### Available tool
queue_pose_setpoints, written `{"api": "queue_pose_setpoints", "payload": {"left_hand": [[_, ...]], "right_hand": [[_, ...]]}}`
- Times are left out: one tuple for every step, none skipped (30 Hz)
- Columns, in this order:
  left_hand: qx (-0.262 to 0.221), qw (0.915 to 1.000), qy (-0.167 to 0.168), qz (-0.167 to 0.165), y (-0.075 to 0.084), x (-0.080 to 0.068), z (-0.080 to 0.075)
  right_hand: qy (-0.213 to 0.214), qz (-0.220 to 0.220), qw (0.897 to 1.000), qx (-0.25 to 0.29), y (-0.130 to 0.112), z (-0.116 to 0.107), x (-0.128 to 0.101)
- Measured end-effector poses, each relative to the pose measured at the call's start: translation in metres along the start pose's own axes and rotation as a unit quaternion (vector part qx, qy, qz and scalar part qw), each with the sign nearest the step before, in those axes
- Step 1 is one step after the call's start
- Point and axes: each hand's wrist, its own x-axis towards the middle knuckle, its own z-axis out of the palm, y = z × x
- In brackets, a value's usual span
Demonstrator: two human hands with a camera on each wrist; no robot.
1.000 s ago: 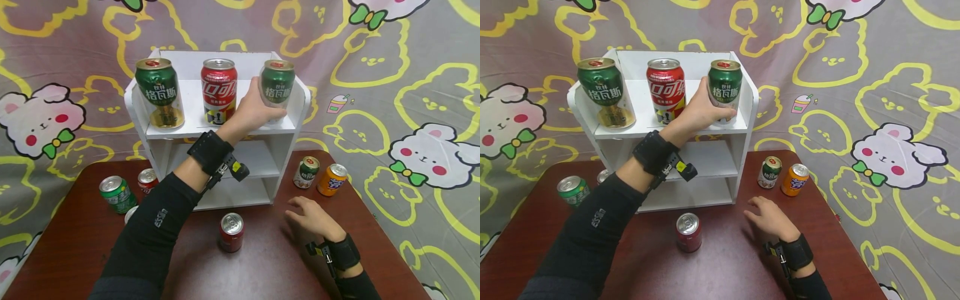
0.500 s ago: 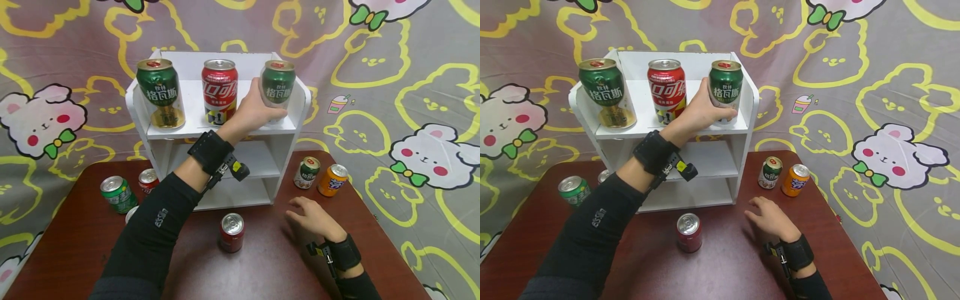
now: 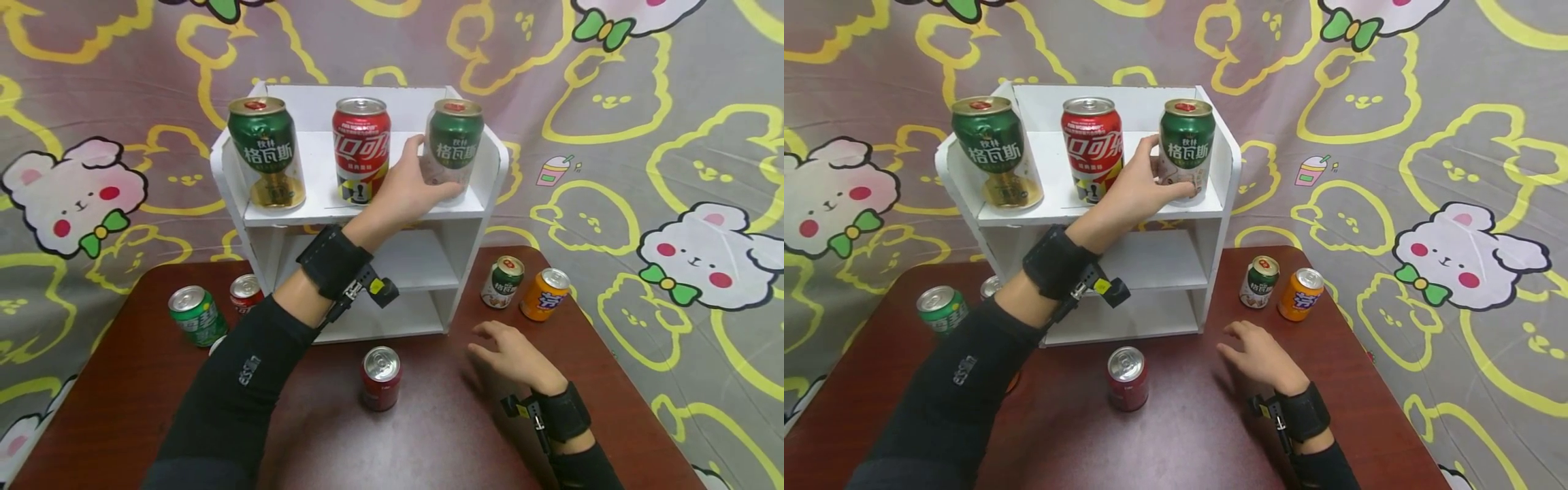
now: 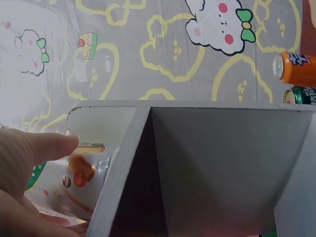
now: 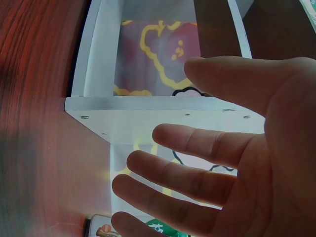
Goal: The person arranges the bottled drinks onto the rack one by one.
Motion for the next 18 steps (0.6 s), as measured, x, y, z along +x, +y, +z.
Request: {"api": "queue_pose_setpoints", "payload": {"left_hand": [[0.004,1.0000,-0.002,-0.002,-0.001,-0.002,-0.001],[0.008,1.0000,-0.005,-0.002,-0.001,-0.004,-0.002],[0.008,0.9999,-0.006,-0.003,-0.002,-0.006,-0.003],[0.008,0.9999,-0.009,-0.005,-0.003,-0.009,-0.004],[0.004,0.9999,-0.012,-0.006,-0.003,-0.011,-0.005],[0.000,0.9999,-0.014,-0.007,-0.004,-0.014,-0.006],[-0.002,0.9998,-0.018,-0.009,-0.004,-0.016,-0.007],[-0.003,0.9997,-0.020,-0.011,-0.004,-0.018,-0.008],[-0.003,0.9997,-0.023,-0.012,-0.004,-0.021,-0.008],[0.000,0.9996,-0.026,-0.012,-0.004,-0.023,-0.009],[0.004,0.9995,-0.029,-0.010,-0.004,-0.025,-0.009],[0.008,0.9995,-0.030,-0.008,-0.004,-0.026,-0.009],[0.011,0.9994,-0.033,-0.006,-0.004,-0.028,-0.010],[0.014,0.9993,-0.034,-0.004,-0.004,-0.029,-0.010],[0.016,0.9993,-0.034,-0.001,-0.004,-0.030,-0.010],[0.018,0.9993,-0.034,0.003,-0.005,-0.032,-0.010],[0.021,0.9992,-0.035,0.007,-0.005,-0.033,-0.011],[0.024,0.9990,-0.036,0.010,-0.005,-0.034,-0.011]], "right_hand": [[0.000,0.000,1.000,-0.001,0.000,0.000,0.000],[0.000,0.001,1.000,-0.002,0.000,0.000,0.000],[-0.001,0.002,1.000,-0.003,0.001,0.000,0.000],[-0.002,0.003,1.000,-0.003,0.001,0.000,0.000],[-0.002,0.005,1.000,-0.003,0.001,0.000,0.000],[-0.003,0.006,1.000,-0.005,0.001,0.000,0.000],[-0.002,0.006,1.000,-0.006,0.001,0.000,0.000],[-0.002,0.006,1.000,-0.007,0.001,0.000,0.000],[-0.001,0.005,1.000,-0.007,0.001,0.000,0.000],[0.000,0.004,1.000,-0.010,0.001,0.000,0.000],[0.001,0.003,1.000,-0.011,0.002,0.000,0.000],[0.001,0.002,1.000,-0.013,0.002,0.000,0.001],[0.001,0.001,1.000,-0.013,0.002,0.000,0.001],[0.001,0.000,1.000,-0.014,0.002,0.000,0.001],[0.000,-0.001,1.000,-0.013,0.002,0.000,0.001],[0.001,-0.002,1.000,-0.013,0.002,0.000,0.001],[0.000,-0.003,1.000,-0.012,0.001,0.000,0.001],[0.001,-0.004,1.000,-0.012,0.001,0.000,0.001]]}}
